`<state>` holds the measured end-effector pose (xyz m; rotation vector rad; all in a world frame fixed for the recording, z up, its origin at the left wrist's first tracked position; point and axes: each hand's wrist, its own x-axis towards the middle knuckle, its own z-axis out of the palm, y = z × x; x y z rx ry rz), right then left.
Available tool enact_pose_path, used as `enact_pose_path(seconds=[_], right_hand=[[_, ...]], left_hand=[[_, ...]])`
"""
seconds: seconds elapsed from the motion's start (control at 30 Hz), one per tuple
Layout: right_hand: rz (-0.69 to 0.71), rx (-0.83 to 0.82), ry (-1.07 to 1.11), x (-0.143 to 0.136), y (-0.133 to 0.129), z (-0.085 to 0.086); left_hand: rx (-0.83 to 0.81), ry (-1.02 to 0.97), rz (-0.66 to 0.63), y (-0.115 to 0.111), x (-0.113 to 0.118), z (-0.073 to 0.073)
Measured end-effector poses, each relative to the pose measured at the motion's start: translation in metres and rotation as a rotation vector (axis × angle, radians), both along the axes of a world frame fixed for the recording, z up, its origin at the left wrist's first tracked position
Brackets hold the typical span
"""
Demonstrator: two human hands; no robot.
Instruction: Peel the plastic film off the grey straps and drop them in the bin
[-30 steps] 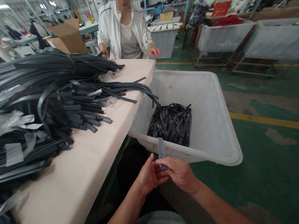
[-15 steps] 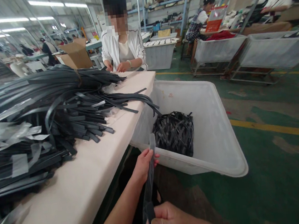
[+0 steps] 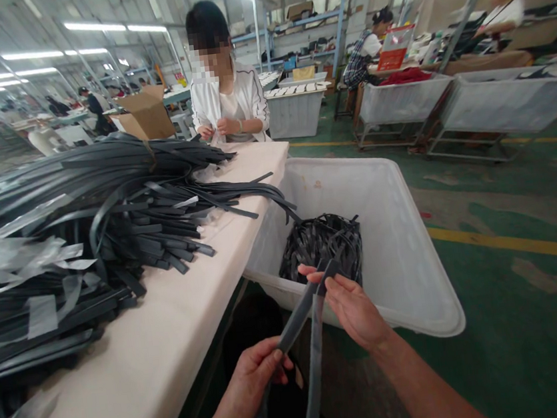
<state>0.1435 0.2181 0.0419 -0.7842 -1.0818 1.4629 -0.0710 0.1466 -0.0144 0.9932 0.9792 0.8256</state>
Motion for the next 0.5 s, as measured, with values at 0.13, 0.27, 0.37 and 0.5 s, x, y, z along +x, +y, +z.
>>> enact_pose_path(seconds=[0.13, 0.27, 0.37, 0.5], right_hand=[[-0.091, 0.019, 0.044, 0.000, 0.005, 0.011], [-0.098, 0.058, 0.031, 0.002, 0.005, 0.020], [0.036, 0.108, -0.031, -0.009, -0.008, 0.026], [0.187, 0.158, -0.170, -0.027, -0.027, 0.024]], left_hand=[[-0.025, 0.054, -0.017, -0.016, -0.003, -0.012], [-0.069, 0.141, -0.112, -0.025, -0.014, -0.017], [0.053, 0.143, -0.110, -0.017, -0.019, 0.007], [0.298, 0.037, -0.066, -0.001, -0.001, 0.054]])
